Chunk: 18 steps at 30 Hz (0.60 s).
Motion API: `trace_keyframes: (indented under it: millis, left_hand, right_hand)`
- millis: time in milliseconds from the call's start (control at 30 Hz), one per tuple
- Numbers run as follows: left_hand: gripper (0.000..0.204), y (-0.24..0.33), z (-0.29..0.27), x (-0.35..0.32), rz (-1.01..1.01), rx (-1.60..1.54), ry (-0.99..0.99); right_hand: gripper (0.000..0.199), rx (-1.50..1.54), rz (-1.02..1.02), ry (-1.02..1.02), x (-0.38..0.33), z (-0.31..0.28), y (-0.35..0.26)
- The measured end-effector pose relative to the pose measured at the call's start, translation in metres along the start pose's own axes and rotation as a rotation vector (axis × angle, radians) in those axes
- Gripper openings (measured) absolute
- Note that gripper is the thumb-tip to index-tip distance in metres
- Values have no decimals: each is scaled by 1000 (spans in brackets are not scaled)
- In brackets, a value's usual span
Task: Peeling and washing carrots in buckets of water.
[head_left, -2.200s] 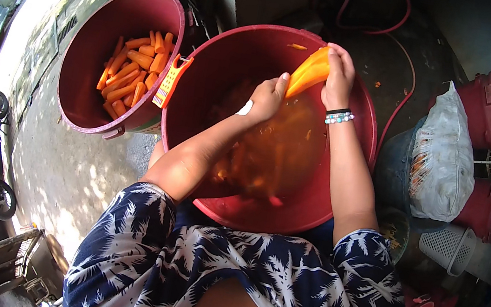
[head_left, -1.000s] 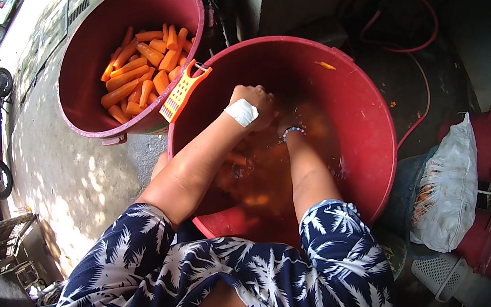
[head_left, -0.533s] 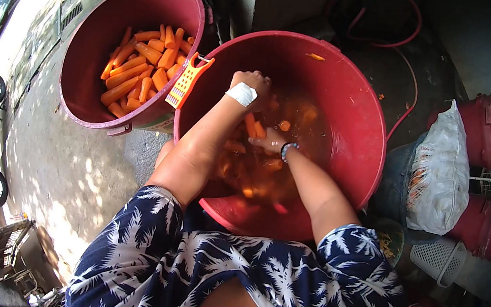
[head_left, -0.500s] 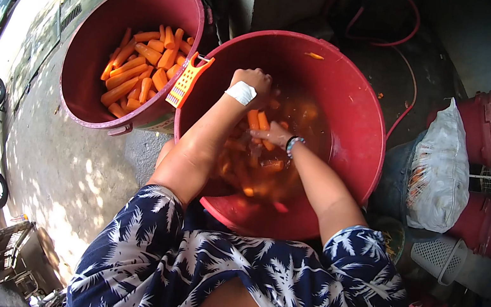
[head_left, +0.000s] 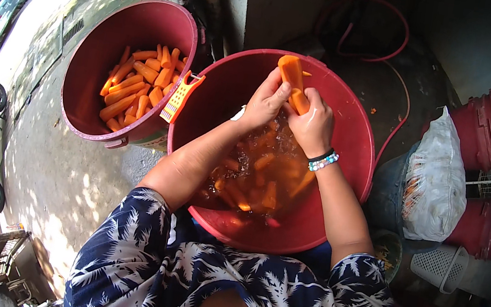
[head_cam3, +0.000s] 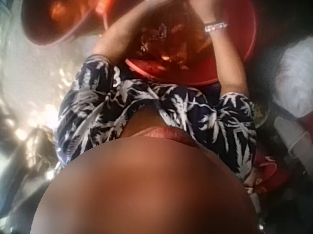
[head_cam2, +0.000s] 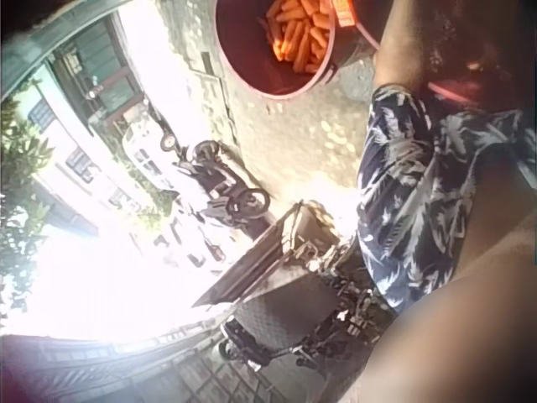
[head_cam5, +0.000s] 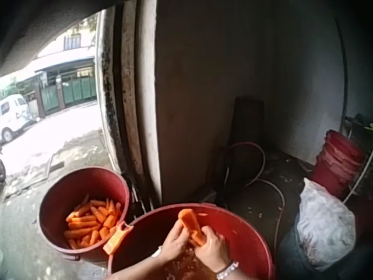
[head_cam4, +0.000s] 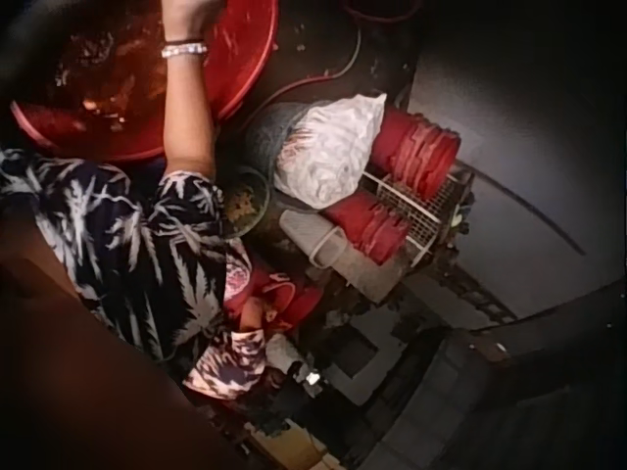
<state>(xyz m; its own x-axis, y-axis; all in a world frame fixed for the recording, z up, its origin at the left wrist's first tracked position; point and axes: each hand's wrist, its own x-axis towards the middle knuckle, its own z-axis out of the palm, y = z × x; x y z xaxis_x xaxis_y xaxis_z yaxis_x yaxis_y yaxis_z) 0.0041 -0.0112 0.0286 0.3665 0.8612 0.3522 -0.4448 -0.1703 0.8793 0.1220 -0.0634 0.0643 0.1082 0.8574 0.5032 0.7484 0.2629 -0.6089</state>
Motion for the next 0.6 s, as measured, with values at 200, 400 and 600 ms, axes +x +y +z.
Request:
trace_keyframes:
  millis: [200,400,600]
  left_hand:
    - [39,6,-11,11,42,183,152]
    - [23,1,-26,20,-3,333,403]
    - [26,-4,-39,21,-198,-163,396]
  right_hand:
    - [31,-137,-128,-96,2,5,13]
    - [44,-142,-166,-346,-7,12,3]
    - [31,389,-43,-263,3,19,20]
